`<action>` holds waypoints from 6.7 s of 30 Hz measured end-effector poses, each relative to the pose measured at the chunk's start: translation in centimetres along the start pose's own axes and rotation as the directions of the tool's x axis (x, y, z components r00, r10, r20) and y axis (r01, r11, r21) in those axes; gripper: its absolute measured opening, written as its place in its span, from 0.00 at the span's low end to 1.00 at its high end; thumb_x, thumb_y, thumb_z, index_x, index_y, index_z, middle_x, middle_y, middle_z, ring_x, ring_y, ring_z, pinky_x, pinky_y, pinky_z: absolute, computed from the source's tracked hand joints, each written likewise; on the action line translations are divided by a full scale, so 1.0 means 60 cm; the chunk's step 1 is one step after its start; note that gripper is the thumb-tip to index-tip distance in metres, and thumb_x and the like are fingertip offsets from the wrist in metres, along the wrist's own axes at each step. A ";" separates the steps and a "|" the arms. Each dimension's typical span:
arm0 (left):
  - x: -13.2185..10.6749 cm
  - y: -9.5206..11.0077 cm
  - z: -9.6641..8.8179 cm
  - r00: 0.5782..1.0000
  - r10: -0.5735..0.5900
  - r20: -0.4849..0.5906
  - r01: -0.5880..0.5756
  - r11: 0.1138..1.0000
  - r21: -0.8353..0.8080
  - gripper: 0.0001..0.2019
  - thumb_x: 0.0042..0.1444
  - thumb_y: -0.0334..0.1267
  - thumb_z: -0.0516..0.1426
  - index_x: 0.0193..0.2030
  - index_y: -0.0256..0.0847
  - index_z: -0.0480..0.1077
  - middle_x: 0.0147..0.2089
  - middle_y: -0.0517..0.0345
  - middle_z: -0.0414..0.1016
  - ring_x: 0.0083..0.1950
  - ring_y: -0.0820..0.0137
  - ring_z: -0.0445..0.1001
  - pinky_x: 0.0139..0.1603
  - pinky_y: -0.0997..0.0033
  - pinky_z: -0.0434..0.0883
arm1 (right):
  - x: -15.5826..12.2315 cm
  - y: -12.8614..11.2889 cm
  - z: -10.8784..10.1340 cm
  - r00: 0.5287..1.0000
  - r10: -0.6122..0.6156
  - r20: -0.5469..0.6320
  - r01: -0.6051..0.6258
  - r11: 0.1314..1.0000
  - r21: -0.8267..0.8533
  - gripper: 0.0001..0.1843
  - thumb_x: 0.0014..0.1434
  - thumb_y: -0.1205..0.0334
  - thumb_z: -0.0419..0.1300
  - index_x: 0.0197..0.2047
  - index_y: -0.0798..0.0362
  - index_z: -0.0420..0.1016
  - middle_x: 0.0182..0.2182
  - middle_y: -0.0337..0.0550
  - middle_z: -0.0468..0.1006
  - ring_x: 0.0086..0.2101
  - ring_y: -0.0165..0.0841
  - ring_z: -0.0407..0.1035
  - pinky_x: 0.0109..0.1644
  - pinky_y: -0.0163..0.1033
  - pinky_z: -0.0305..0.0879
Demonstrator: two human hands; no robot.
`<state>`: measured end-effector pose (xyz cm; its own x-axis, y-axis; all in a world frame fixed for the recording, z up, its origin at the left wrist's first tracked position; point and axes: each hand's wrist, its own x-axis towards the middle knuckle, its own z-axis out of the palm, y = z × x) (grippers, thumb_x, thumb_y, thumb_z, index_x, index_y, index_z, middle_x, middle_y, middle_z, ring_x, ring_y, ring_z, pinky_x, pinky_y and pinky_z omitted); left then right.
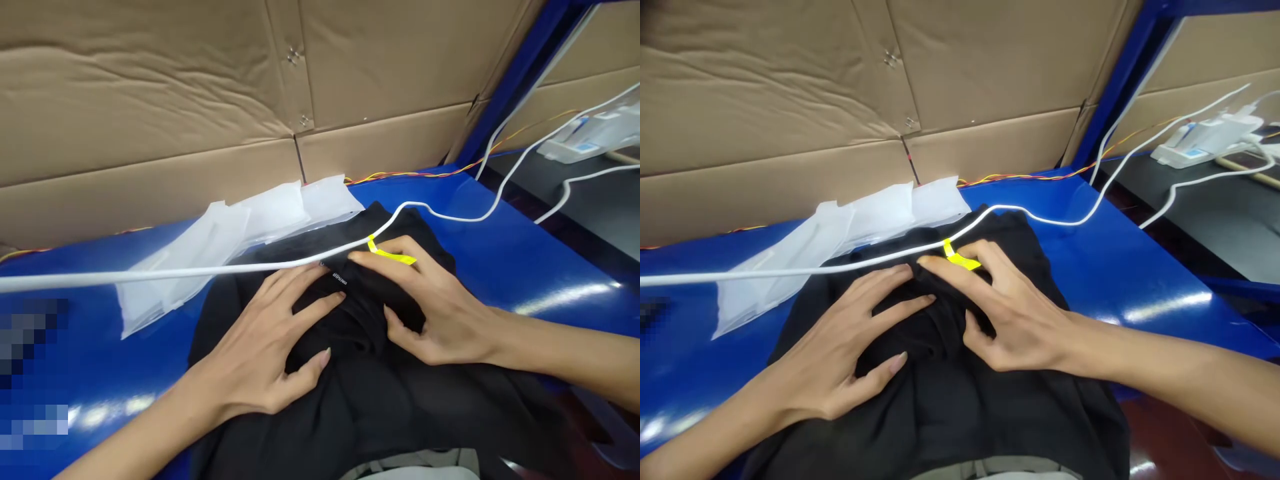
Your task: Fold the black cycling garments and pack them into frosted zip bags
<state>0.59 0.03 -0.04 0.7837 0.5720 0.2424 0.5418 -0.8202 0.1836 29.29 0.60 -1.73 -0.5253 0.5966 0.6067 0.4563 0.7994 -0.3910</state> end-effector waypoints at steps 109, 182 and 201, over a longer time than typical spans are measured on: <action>-0.003 -0.049 -0.022 0.969 -0.096 -0.228 0.168 0.932 0.321 0.35 0.63 0.27 0.52 0.77 0.44 0.55 0.79 0.39 0.59 0.80 0.44 0.59 0.77 0.35 0.64 | 0.002 0.032 -0.003 0.936 -0.353 0.008 0.320 0.837 -0.445 0.24 0.63 0.79 0.60 0.60 0.54 0.80 0.53 0.42 0.87 0.55 0.42 0.80 0.63 0.48 0.79; -0.006 -0.028 -0.002 0.979 0.071 -0.191 -0.067 0.997 0.027 0.30 0.65 0.20 0.51 0.72 0.39 0.67 0.72 0.51 0.74 0.70 0.66 0.75 0.72 0.70 0.73 | 0.000 -0.020 0.009 0.896 -0.443 0.041 0.387 0.732 -0.560 0.10 0.69 0.78 0.58 0.50 0.65 0.79 0.53 0.67 0.84 0.54 0.48 0.81 0.59 0.47 0.82; -0.005 -0.022 -0.013 0.959 0.217 -0.180 -0.155 0.939 0.307 0.11 0.72 0.26 0.53 0.56 0.32 0.73 0.61 0.39 0.82 0.63 0.60 0.82 0.66 0.65 0.79 | -0.006 0.006 0.000 0.890 -0.408 0.203 0.456 0.793 -0.403 0.23 0.71 0.73 0.59 0.68 0.61 0.72 0.66 0.65 0.75 0.66 0.54 0.70 0.68 0.60 0.73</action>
<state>-0.59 0.98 0.36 0.8149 0.3730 0.4436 0.4807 -0.8626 -0.1577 29.64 0.71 -2.08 -0.7996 0.2195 0.5590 0.4125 0.8773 0.2455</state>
